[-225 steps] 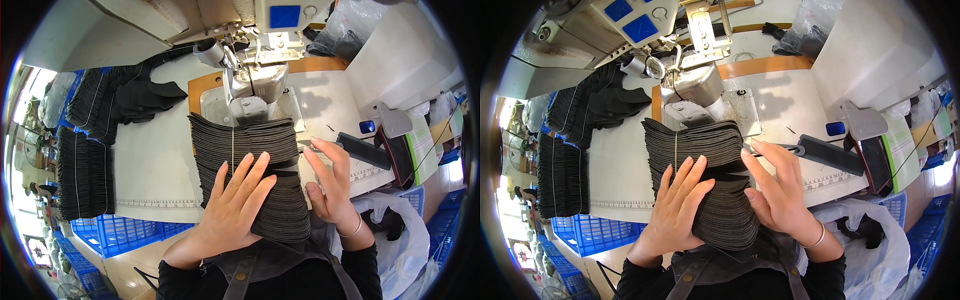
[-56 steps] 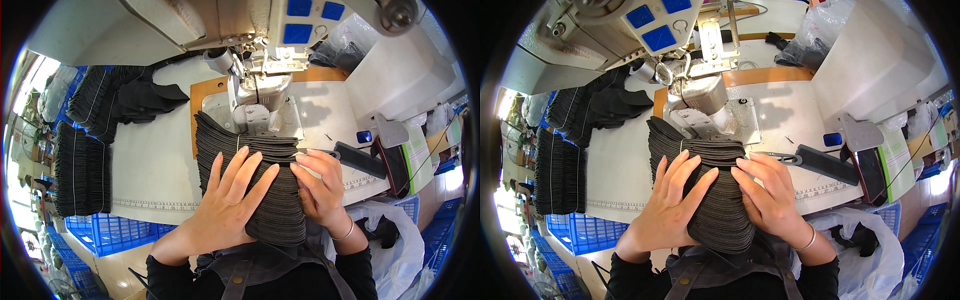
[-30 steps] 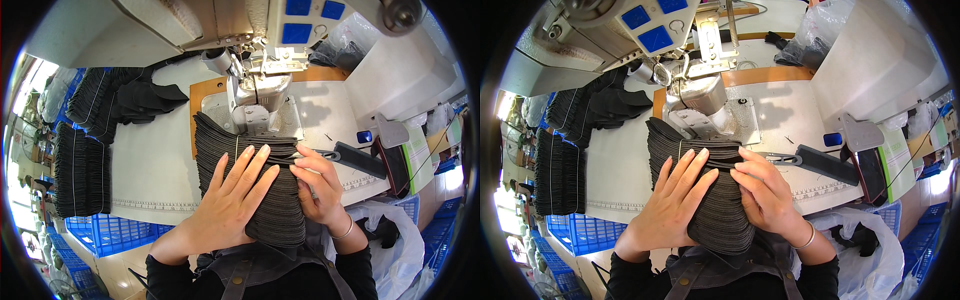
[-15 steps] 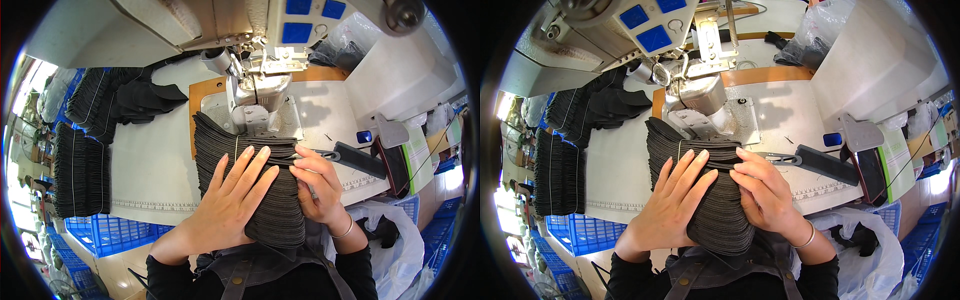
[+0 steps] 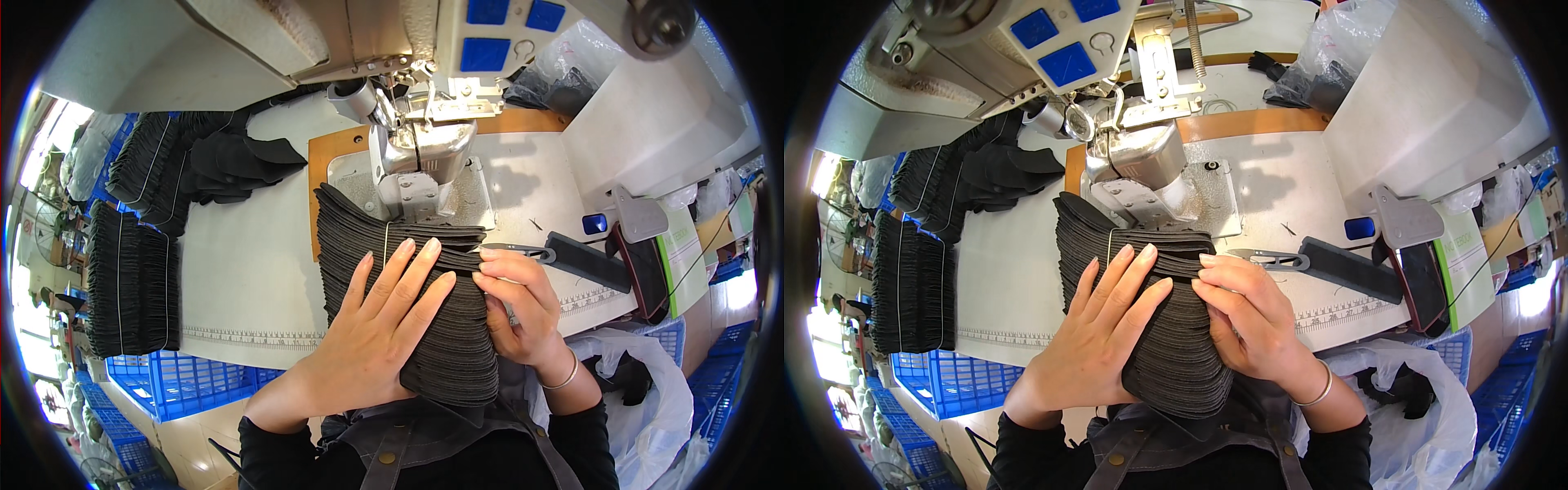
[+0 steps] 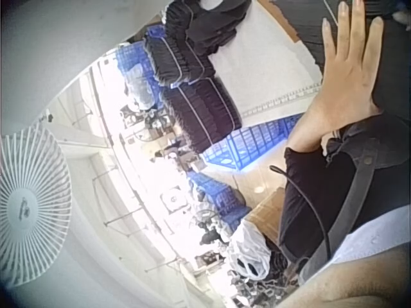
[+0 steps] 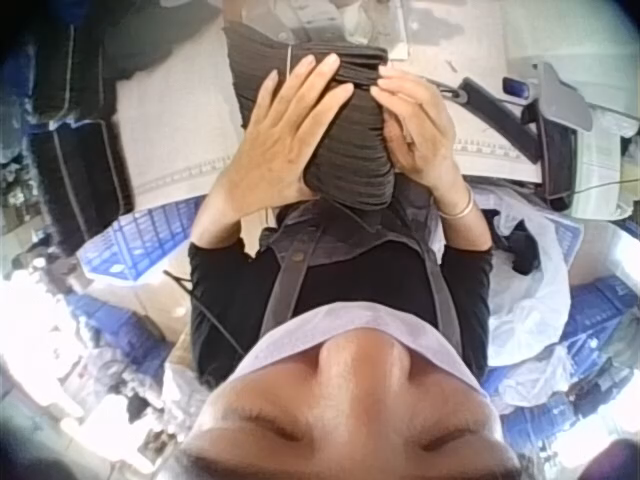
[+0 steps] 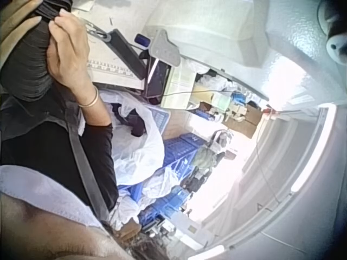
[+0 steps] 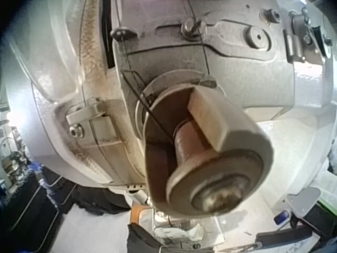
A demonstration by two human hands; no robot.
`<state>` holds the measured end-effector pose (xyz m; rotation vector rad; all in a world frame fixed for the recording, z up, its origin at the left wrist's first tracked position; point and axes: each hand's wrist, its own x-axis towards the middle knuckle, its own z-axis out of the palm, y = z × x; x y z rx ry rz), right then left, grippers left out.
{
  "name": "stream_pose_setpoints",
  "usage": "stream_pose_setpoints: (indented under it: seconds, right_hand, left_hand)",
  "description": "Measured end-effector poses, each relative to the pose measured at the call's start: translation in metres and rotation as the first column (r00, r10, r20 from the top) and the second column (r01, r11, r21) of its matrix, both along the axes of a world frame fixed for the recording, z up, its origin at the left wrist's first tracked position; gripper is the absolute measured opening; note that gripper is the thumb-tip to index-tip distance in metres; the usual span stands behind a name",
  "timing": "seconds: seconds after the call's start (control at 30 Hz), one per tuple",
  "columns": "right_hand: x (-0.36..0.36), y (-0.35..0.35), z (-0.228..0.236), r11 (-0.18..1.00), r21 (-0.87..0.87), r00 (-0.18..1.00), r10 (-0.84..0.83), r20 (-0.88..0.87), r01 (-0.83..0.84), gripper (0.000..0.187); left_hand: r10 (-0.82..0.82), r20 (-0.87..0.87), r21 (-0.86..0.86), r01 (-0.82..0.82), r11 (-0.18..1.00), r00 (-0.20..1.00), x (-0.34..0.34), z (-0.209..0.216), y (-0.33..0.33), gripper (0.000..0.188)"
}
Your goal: Organizing stacks of shoe upper components and stitching them using a sewing machine.
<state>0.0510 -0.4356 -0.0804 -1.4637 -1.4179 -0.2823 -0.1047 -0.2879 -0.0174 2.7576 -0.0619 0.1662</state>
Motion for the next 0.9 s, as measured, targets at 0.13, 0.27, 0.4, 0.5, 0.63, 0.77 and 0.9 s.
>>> stream_pose_setpoints:
  seconds: [0.13, 0.27, 0.4, 0.5, 0.63, 0.77, 0.9]
  right_hand:
    - [0.001, -0.001, 0.001, 1.000, -0.005, 1.000, 0.003, 0.005, -0.003, 0.030]
    - [0.000, -0.002, -0.002, 1.000, -0.011, 1.000, -0.010, -0.014, 0.010, 0.031]
    - [0.001, 0.000, 0.000, 1.000, -0.020, 0.999, 0.003, -0.045, -0.004, 0.029]
    - [0.002, 0.002, 0.001, 0.999, -0.021, 0.993, 0.034, -0.117, -0.036, 0.026]
    - [0.004, 0.003, 0.005, 0.998, -0.029, 0.990, 0.052, -0.129, -0.056, 0.024]
    - [0.003, 0.001, 0.017, 0.997, -0.076, 0.999, -0.019, -0.045, 0.016, 0.021]
    - [0.013, 0.003, 0.010, 0.975, -0.166, 0.971, 0.112, -0.211, -0.149, 0.031]
  left_hand:
    - [-0.004, 0.003, 0.007, 0.004, 1.000, 1.000, 0.000, 0.000, 0.000, 0.107]
    - [-0.004, 0.003, 0.005, 0.004, 1.000, 1.000, 0.000, 0.000, 0.000, 0.109]
    - [-0.009, -0.004, 0.010, 0.009, 1.000, 1.000, 0.000, 0.000, 0.001, 0.113]
    - [-0.011, -0.003, 0.010, 0.011, 1.000, 1.000, 0.000, 0.000, 0.001, 0.114]
    - [-0.010, 0.003, 0.004, 0.010, 1.000, 1.000, 0.000, -0.002, 0.001, 0.112]
    - [0.004, 0.005, 0.006, -0.004, 1.000, 1.000, -0.001, 0.001, 0.000, 0.110]
    - [-0.014, 0.032, -0.011, 0.014, 1.000, 0.999, -0.003, -0.002, 0.002, 0.104]
